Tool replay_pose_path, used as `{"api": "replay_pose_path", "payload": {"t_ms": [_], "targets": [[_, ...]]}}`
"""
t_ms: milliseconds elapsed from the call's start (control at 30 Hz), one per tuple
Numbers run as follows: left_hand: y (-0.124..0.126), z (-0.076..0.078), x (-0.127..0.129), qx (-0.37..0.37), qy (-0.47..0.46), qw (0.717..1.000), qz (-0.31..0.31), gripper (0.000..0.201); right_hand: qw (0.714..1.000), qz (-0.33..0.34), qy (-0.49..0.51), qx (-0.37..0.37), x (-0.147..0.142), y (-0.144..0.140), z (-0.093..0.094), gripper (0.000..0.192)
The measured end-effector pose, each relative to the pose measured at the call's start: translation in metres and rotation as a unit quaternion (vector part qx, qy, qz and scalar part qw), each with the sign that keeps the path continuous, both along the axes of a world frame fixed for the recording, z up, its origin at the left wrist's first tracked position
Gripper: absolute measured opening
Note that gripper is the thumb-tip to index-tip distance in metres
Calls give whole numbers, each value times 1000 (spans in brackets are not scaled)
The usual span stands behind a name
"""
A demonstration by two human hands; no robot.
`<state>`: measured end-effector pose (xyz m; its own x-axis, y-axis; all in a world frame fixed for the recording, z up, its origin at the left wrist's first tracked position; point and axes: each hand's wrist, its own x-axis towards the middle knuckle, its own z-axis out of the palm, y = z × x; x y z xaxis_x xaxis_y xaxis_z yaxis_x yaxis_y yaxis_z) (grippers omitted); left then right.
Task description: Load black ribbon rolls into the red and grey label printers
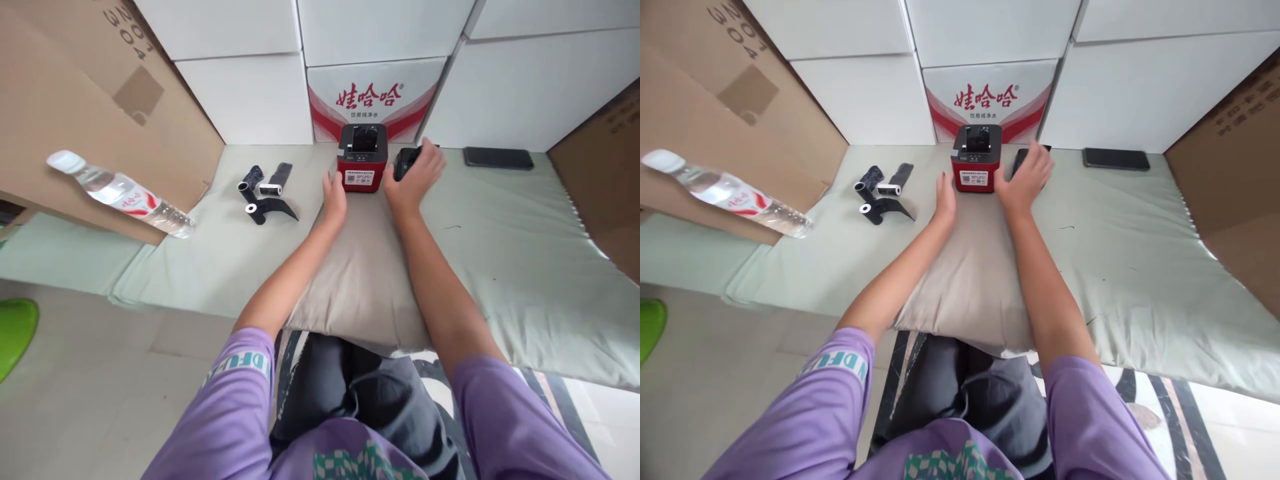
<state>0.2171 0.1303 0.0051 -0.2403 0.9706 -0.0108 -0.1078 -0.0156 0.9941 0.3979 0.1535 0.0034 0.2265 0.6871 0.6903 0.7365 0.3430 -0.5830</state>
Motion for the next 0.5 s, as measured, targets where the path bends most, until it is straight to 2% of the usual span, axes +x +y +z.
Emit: {"api": "replay_pose_path", "payload": {"t_ms": [100, 200, 400, 500], "targets": [[-57, -10, 1, 15, 44, 999, -28, 62, 996, -63, 55, 14, 13, -5, -3, 97], [-88, -12, 4, 9, 37, 999, -33, 52, 992, -96, 76, -25, 18, -2, -10, 104], [-90, 2, 3, 27, 65, 996, -56, 39, 982, -109, 119, -96, 21, 2, -10, 94], [-87, 5, -4, 27, 83, 995, -55, 37, 985, -101, 113, -84, 25, -12, -3, 93]]}}
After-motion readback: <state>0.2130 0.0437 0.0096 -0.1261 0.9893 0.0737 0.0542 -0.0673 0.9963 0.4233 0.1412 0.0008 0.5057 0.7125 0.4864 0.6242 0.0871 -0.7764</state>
